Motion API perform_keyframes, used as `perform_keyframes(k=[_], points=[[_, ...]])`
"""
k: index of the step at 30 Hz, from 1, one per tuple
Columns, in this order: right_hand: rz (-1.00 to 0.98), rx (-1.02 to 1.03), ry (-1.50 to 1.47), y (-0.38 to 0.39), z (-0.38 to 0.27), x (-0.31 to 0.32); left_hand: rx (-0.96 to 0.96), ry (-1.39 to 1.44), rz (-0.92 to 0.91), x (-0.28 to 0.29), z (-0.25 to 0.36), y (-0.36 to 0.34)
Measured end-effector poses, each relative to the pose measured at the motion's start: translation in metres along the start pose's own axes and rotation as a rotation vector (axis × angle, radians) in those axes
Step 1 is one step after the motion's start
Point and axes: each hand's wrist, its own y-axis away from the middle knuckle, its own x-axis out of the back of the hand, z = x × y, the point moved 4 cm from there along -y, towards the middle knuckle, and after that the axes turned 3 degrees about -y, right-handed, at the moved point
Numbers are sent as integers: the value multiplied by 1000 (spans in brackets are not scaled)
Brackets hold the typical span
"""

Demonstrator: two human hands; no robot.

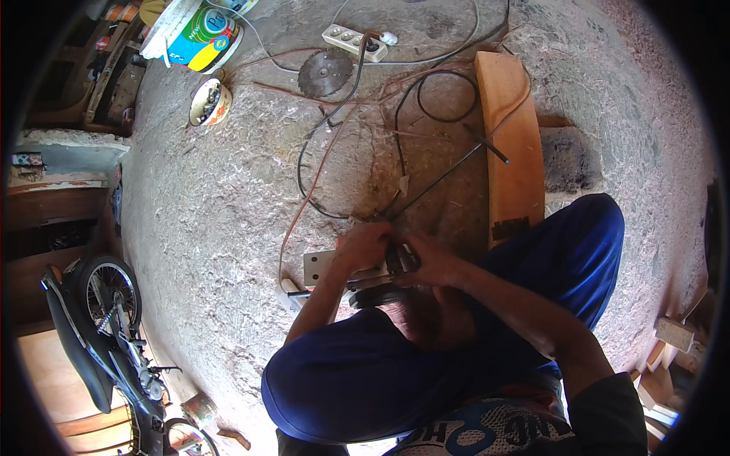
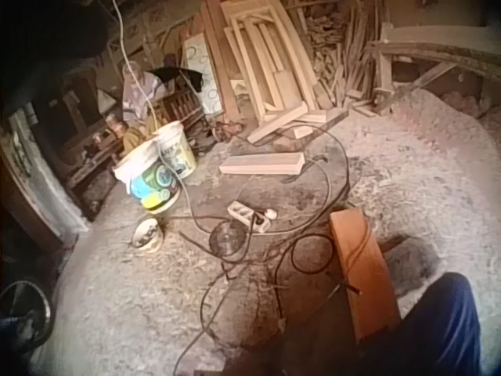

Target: The person retrieves a hammer and a metal rod, then sits on the floor to adjust a handheld electric planer. They use the rod to tighten or loosen screws on the planer's base plate, repeatedly checking the fit and alignment of the metal components.

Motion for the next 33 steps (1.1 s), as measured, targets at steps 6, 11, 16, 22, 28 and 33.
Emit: perform_keyframes(k=[6, 11, 16, 22, 28, 33], points=[[21, 4, -18, -2, 6, -3, 15, -33, 9, 0, 3, -1], [3, 85, -50, 2, 13, 4, 28, -32, -5, -6, 0, -2], [-38, -51, -118, -23, 13, 11, 28, 34, 77, -2, -8, 2], [35, -145, -28, -56, 29, 13, 40, -49, 179, 16, 38, 36], [61, -209, -9, -73, 45, 4, -144, -195, 252, 14, 63, 67], [83, -250, -159, -71, 45, 1, -248, -237, 265, 12, 69, 73]])
